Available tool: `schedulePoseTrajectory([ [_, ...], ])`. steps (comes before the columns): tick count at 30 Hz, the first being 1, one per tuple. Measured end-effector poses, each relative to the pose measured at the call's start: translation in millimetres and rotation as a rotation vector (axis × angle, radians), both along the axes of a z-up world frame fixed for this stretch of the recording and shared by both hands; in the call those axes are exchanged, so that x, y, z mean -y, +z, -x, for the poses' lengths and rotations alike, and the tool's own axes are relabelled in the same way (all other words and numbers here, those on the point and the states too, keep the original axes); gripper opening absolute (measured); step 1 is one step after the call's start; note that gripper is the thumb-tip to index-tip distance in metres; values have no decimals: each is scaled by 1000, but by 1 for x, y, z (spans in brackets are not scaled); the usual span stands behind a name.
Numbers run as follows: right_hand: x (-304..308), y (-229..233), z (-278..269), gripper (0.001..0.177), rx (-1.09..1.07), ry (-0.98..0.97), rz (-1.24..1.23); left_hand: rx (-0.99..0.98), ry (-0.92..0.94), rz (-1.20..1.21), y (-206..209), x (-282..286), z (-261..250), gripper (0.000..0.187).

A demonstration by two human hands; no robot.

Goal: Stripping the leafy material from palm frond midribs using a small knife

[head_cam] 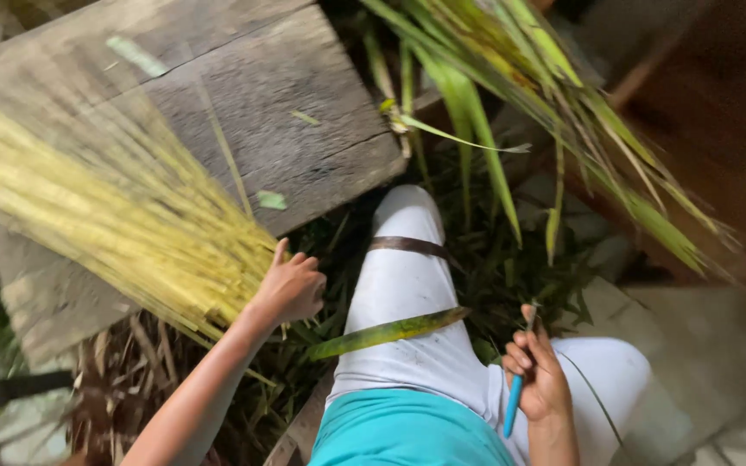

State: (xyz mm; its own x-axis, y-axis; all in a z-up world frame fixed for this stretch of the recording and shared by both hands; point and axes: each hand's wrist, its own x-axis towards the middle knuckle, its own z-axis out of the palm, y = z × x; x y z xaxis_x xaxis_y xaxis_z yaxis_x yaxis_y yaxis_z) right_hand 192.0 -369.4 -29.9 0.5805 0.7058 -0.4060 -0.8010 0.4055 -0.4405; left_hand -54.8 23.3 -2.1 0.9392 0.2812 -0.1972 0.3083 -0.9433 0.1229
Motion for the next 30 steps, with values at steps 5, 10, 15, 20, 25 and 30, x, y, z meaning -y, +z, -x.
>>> schedulePoseTrajectory([
  [5,-8,-3,4,49,-27,-23,22,144,-83,176,8,17,-49,49],
  [10,-14,-1,4,43,-55,-43,49,384,-160,381,35,46,-150,43],
  [15,-14,-3,10,43,-65,-54,92,540,-29,1046,-38,63,-276,46],
  [20,-14,-10,18,48,-121,-65,146,598,278,1515,-95,49,-386,53],
  [25,-27,0,14,48,-190,-62,211,615,523,1615,-93,18,-451,57],
  [30,-41,11,7,47,-211,-51,206,728,656,1809,-90,1,-482,53],
])
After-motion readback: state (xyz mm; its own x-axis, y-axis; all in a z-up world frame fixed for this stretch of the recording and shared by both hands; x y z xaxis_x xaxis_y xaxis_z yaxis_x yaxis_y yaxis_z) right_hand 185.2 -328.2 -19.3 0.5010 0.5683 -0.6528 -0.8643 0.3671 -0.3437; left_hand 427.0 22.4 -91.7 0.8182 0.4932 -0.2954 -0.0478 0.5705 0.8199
